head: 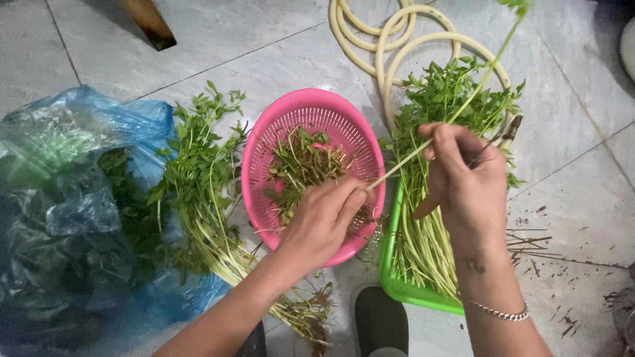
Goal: The person trims the root ends off bunches of green leafy vegetables using a small knife. They place the trimmed vegetables into a green basket and discard the roots into a pink basket.
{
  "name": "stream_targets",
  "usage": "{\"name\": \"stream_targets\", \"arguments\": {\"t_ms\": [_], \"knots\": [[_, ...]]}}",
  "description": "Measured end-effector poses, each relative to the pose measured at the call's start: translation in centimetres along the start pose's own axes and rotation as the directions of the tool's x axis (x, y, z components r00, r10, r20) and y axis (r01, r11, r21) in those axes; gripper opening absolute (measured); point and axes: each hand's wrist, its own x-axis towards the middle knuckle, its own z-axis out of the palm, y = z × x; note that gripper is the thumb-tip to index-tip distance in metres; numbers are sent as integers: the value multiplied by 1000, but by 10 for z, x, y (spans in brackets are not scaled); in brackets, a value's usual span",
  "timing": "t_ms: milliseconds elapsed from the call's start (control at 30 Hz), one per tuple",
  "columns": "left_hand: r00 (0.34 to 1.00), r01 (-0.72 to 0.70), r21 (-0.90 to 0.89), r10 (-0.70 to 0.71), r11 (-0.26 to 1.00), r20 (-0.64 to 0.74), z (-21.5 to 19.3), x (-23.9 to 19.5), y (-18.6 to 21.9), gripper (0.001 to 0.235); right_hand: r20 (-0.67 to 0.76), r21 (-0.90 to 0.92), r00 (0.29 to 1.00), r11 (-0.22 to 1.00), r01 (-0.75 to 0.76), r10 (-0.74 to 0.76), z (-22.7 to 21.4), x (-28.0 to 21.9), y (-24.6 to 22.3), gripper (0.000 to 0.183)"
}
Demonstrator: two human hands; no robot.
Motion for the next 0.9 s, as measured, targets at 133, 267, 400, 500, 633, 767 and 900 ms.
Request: {"name": "stream_targets", "arguments": {"t_ms": [133, 267, 400, 500, 633, 767, 900], "knots": [[997, 71, -175, -69, 982, 16, 3, -20, -15, 38, -86, 89, 993, 992, 92, -85, 5, 1, 7, 23], [984, 175, -147, -169, 974, 54, 6, -49, -28, 40, -88, -25, 996, 999, -22, 20, -4, -1, -5, 30], [958, 280, -92, -272, 956, 85, 4, -75, -45, 43, -101, 11, 994, 999, -40, 41, -23, -3, -9, 37], [893, 429, 65, -434, 901, 122, -3, -91, -67, 37, -179, -30, 983, 999, 33, -37, -57, -4, -10, 39], [962, 243, 247, -265, 938, 61, -20, -101, -96, 32, -238, -315, 969, 949, -17, -61, -104, -28, -47, 30], [928, 372, 315, -356, 873, -110, -39, -90, -62, 16, -260, -600, 966, 785, -155, -7, -145, -39, -62, 18], [864, 474, 597, -474, 647, -173, -46, -99, -60, 53, -264, -813, 955, 501, -296, 135, -179, -34, -21, 28]]}}
